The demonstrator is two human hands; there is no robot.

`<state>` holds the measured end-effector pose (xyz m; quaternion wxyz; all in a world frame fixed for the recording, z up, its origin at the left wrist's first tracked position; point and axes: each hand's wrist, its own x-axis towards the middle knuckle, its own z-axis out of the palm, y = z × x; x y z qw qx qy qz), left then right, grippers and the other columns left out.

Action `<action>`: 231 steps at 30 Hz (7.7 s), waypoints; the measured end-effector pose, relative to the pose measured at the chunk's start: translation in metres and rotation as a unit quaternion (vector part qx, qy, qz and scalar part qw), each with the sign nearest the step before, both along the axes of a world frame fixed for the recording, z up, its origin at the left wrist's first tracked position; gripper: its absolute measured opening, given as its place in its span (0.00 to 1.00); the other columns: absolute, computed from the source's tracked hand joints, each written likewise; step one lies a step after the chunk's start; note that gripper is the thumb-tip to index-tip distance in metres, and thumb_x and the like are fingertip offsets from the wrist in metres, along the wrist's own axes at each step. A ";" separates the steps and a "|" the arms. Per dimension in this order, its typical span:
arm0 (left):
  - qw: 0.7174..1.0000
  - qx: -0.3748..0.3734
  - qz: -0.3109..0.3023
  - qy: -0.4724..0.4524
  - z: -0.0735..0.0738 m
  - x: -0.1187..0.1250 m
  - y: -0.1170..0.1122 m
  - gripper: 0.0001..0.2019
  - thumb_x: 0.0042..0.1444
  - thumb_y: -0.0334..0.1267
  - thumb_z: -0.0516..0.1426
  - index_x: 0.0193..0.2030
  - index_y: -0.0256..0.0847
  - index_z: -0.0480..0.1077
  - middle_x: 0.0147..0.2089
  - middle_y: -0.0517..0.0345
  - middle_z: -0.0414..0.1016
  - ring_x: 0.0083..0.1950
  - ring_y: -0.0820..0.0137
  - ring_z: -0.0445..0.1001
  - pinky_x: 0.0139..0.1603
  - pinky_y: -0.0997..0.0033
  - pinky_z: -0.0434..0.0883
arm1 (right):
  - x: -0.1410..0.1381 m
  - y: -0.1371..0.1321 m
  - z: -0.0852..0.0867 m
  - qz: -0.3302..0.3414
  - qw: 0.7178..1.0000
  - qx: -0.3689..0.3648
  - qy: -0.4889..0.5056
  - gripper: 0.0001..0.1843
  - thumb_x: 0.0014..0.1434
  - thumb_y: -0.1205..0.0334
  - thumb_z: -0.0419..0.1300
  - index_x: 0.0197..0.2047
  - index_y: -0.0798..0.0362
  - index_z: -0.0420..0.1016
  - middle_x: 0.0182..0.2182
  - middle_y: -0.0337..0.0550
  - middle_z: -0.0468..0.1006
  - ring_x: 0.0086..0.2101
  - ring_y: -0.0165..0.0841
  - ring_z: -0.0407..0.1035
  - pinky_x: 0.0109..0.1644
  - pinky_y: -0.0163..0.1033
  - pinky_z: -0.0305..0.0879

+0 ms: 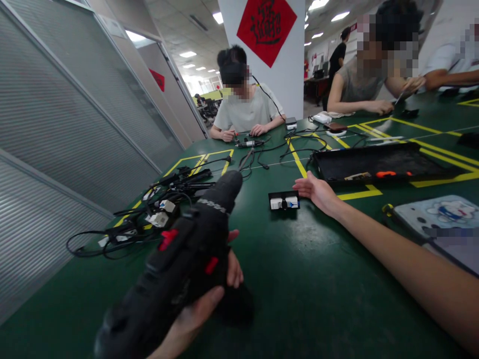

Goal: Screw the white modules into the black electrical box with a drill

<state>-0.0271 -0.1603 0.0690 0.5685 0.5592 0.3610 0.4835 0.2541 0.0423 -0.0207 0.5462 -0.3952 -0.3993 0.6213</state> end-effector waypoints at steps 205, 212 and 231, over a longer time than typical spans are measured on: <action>0.936 -0.220 -0.051 0.270 0.005 0.001 0.018 0.19 0.58 0.49 0.51 0.24 0.35 0.67 0.25 0.55 0.70 0.28 0.68 0.68 0.34 0.65 0.65 | -0.020 -0.007 -0.005 0.026 0.840 0.315 -0.440 0.22 0.57 0.62 0.61 0.55 0.50 0.63 0.47 0.44 0.65 0.43 0.35 0.65 0.52 0.42 0.62; 0.937 -0.220 -0.050 0.267 0.008 0.002 0.019 0.18 0.58 0.47 0.51 0.25 0.36 0.67 0.25 0.56 0.68 0.28 0.69 0.67 0.35 0.65 0.65 | -0.020 -0.009 -0.004 0.020 0.839 0.314 -0.445 0.22 0.57 0.62 0.61 0.54 0.51 0.63 0.47 0.45 0.65 0.44 0.36 0.65 0.52 0.43 0.61; 0.934 -0.204 -0.045 0.290 0.012 0.004 0.020 0.16 0.59 0.46 0.51 0.43 0.33 0.70 0.28 0.54 0.72 0.29 0.67 0.69 0.35 0.66 0.66 | -0.021 -0.010 -0.003 0.023 0.837 0.311 -0.449 0.22 0.58 0.61 0.61 0.55 0.51 0.63 0.47 0.45 0.65 0.44 0.36 0.65 0.52 0.43 0.62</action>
